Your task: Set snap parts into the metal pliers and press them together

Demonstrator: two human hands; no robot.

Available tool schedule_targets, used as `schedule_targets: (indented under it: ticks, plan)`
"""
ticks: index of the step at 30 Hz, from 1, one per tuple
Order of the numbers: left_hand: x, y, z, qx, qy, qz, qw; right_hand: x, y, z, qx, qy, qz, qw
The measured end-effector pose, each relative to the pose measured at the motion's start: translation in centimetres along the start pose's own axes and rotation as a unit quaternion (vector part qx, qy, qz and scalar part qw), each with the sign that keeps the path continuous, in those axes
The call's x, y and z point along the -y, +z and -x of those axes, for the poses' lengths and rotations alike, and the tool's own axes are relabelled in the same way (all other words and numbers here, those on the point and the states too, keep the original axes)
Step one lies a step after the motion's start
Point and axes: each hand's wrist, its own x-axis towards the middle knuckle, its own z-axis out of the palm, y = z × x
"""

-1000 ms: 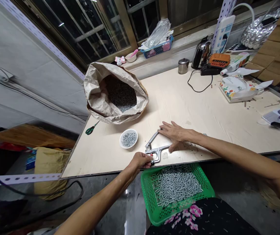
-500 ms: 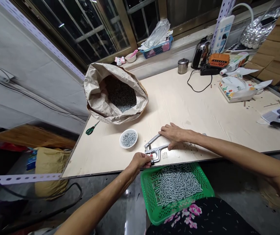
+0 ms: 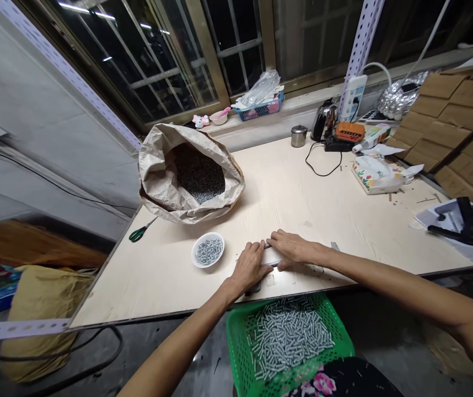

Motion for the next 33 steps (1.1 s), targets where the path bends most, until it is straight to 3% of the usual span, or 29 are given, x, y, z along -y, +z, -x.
schedule_targets:
  ticks: [11, 16, 22, 27, 30, 33]
  plan:
    - [-1.0, 1.5, 0.7, -0.062, -0.044, 0.006, 0.997, -0.3, 1.4, -0.2, -0.037, -0.009, 0.017, 0.999]
    - [-2.5, 4.2, 3.0, -0.179, -0.023, 0.007, 0.984, -1.9, 0.5, 0.1, -0.024, -0.064, -0.032, 0.997]
    - [-4.8, 6.6, 3.6, -0.217, 0.006, 0.054, 0.975, -1.3, 1.8, -1.3, -0.108, 0.01, 0.058, 0.992]
    - [-4.9, 5.1, 4.3, -0.247, -0.026, 0.089, 0.965, -0.5, 2.5, -2.1, -0.145, 0.044, 0.067, 0.986]
    - [-3.4, 3.1, 6.1, -0.261, -0.128, 0.063, 0.955, 0.3, 2.3, -0.3, -0.179, 0.031, 0.024, 0.983]
    - [-1.2, 1.0, 7.3, -0.169, -0.236, 0.033, 0.956, 1.7, 2.6, 2.1, -0.18, -0.035, -0.046, 0.982]
